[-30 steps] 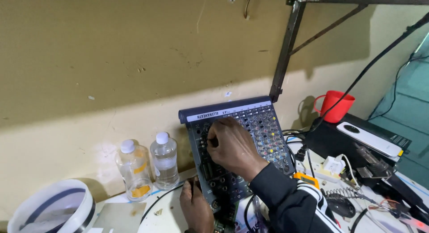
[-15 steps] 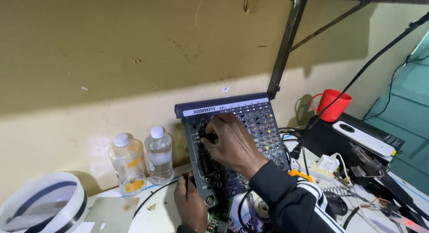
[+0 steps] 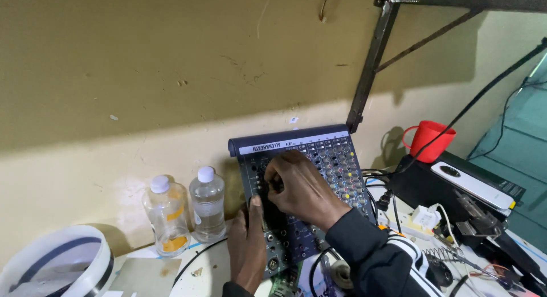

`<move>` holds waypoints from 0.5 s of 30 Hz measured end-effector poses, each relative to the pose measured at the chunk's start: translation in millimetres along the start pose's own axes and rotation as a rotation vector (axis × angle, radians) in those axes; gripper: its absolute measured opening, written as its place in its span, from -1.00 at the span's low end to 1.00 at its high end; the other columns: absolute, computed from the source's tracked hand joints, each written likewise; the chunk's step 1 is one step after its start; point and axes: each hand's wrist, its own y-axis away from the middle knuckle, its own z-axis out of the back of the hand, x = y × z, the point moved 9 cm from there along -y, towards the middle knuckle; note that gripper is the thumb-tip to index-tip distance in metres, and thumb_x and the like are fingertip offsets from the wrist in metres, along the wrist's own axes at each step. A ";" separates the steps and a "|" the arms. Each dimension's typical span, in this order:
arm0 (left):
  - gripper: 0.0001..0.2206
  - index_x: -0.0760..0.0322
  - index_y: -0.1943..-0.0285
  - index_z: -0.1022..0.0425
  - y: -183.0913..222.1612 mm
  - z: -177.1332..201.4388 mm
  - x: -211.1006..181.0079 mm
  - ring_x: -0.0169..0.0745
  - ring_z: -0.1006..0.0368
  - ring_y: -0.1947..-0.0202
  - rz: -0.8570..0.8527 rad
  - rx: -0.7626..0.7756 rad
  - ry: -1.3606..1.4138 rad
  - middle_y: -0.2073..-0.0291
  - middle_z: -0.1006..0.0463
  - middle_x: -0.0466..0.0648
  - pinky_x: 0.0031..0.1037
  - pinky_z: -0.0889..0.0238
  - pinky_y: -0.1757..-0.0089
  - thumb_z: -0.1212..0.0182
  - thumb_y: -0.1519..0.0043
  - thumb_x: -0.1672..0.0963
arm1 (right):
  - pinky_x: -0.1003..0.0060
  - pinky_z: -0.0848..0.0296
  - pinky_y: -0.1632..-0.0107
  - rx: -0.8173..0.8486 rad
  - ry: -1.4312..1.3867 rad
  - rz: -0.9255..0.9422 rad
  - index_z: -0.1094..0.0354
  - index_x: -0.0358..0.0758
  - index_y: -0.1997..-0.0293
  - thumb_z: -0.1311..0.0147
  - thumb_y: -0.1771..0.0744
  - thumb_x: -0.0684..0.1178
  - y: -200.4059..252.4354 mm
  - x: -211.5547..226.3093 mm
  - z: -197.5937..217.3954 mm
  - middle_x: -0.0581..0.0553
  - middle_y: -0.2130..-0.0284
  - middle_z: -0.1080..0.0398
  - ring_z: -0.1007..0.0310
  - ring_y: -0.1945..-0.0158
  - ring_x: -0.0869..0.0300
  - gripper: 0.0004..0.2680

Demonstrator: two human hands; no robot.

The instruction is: Disassembling an audio mixer and inspecting internal circuit boards for repair.

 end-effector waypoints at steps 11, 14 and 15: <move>-0.31 0.21 -0.35 -0.46 -7.9 -0.1 5.5 0.05 -0.33 -0.37 -0.070 -0.058 0.038 -0.34 -0.47 0.04 -0.20 -0.17 -0.29 0.01 -0.16 -0.21 | 0.13 -0.48 0.07 0.058 -0.085 -0.073 -0.46 -0.21 0.20 -0.20 -0.30 -0.17 6.4 -6.7 6.0 -0.12 0.23 -0.49 -0.41 0.04 0.06 -0.94; -0.31 0.23 -0.36 -0.44 -9.2 0.5 8.1 0.06 -0.33 -0.37 -0.060 -0.057 0.056 -0.35 -0.45 0.05 -0.19 -0.18 -0.29 -0.02 -0.17 -0.21 | 0.12 -0.42 0.06 0.112 -0.029 -0.070 -0.40 -0.19 0.17 -0.16 -0.33 -0.13 6.3 -4.9 3.1 -0.11 0.18 -0.44 -0.35 0.00 0.05 -0.94; -0.28 0.25 -0.41 -0.38 -8.7 -0.1 11.5 0.06 -0.27 -0.42 -0.031 -0.053 0.081 -0.41 -0.37 0.05 -0.18 -0.14 -0.33 -0.04 -0.17 -0.21 | 0.13 -0.41 0.07 0.167 0.008 -0.101 -0.36 -0.17 0.14 -0.14 -0.36 -0.10 7.9 -7.2 -0.5 -0.09 0.13 -0.40 -0.33 -0.02 0.06 -0.93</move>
